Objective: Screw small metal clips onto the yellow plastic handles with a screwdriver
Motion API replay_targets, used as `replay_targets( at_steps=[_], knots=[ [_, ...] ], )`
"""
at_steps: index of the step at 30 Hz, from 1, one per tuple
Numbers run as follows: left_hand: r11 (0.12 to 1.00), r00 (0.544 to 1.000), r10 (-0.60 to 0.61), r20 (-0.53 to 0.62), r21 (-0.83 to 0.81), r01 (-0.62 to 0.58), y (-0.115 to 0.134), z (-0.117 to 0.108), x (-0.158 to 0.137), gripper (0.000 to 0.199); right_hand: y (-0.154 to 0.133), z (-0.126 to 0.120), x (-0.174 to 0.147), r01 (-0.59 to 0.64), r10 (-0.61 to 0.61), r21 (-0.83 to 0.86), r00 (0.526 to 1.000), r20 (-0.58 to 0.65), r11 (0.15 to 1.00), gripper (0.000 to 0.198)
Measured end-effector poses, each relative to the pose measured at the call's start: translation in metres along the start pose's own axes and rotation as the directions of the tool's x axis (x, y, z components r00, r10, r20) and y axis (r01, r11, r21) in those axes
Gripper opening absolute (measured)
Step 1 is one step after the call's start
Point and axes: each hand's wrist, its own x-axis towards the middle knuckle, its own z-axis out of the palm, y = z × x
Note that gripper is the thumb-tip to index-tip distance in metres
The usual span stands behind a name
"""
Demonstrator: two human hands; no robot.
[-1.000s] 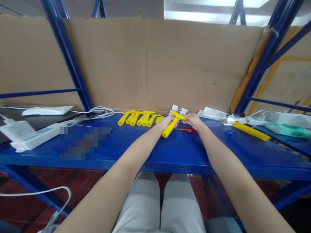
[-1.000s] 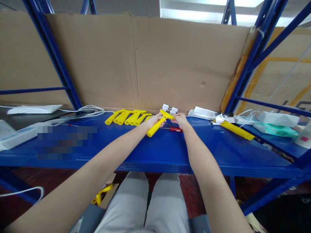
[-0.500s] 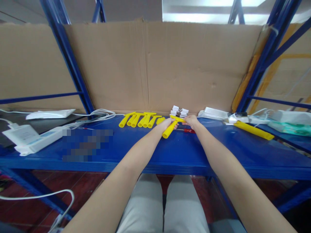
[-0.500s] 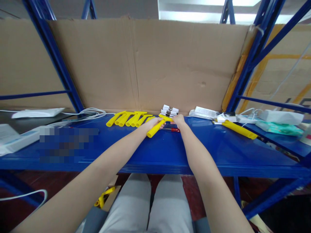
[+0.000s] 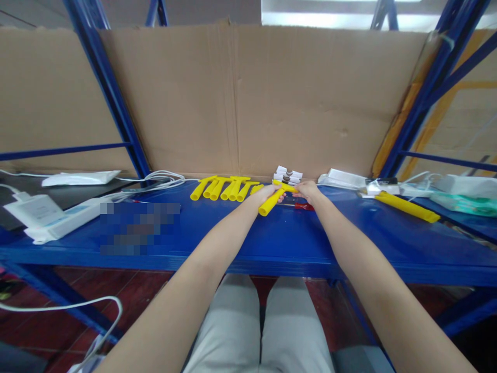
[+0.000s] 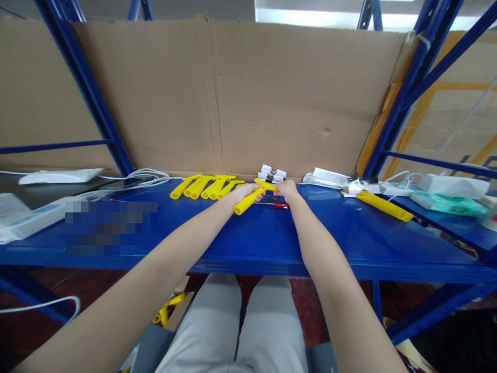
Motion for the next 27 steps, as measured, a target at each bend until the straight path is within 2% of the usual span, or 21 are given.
replay_targets(
  at_steps=[5, 7, 9, 11, 13, 17, 19, 22, 27],
  knots=[
    [0.988, 0.994, 0.093, -0.064, 0.13, -0.084, 0.021, -0.005, -0.016, 0.015, -0.001, -0.007, 0.002, 0.066, -0.064, -0.107, 0.998, 0.019, 0.992, 0.011],
    [0.973, 0.983, 0.168, -0.073, 0.172, -0.154, 0.03, -0.011, -0.026, 0.013, 0.0, -0.015, 0.003, 0.128, -0.125, -0.273, 0.992, 0.029, 0.953, 0.01],
    [0.944, 0.958, 0.277, -0.073, 0.209, -0.257, 0.036, -0.019, -0.036, 0.01, 0.0, -0.023, 0.003, 0.237, -0.211, -0.556, 0.971, 0.113, 0.797, 0.009],
    [0.903, 0.926, 0.354, -0.133, 0.307, -0.301, 0.038, -0.027, -0.047, 0.011, -0.001, -0.028, 0.001, 0.297, -0.207, -0.736, 0.955, 0.214, 0.608, 0.011],
    [0.845, 0.873, 0.443, -0.204, 0.42, -0.331, 0.036, -0.034, -0.055, 0.016, -0.005, -0.029, -0.004, 0.323, -0.162, -0.811, 0.946, 0.279, 0.489, 0.015],
    [0.747, 0.76, 0.587, -0.279, 0.55, -0.374, 0.027, -0.046, -0.066, 0.027, -0.013, -0.025, -0.014, 0.363, -0.092, -0.877, 0.931, 0.352, 0.316, 0.022],
    [0.698, 0.718, 0.642, -0.268, 0.592, -0.402, 0.024, -0.051, -0.068, 0.032, -0.015, -0.022, -0.018, 0.374, -0.068, -0.885, 0.926, 0.37, 0.277, 0.025],
    [0.638, 0.68, 0.693, -0.239, 0.643, -0.424, 0.021, -0.054, -0.068, 0.039, -0.014, -0.02, -0.021, 0.394, -0.064, -0.875, 0.918, 0.392, 0.28, 0.029],
    [0.598, 0.693, 0.691, -0.208, 0.703, -0.385, 0.016, -0.054, -0.065, 0.042, -0.009, -0.016, -0.019, 0.428, -0.122, -0.844, 0.903, 0.411, 0.324, 0.026]
  ],
)
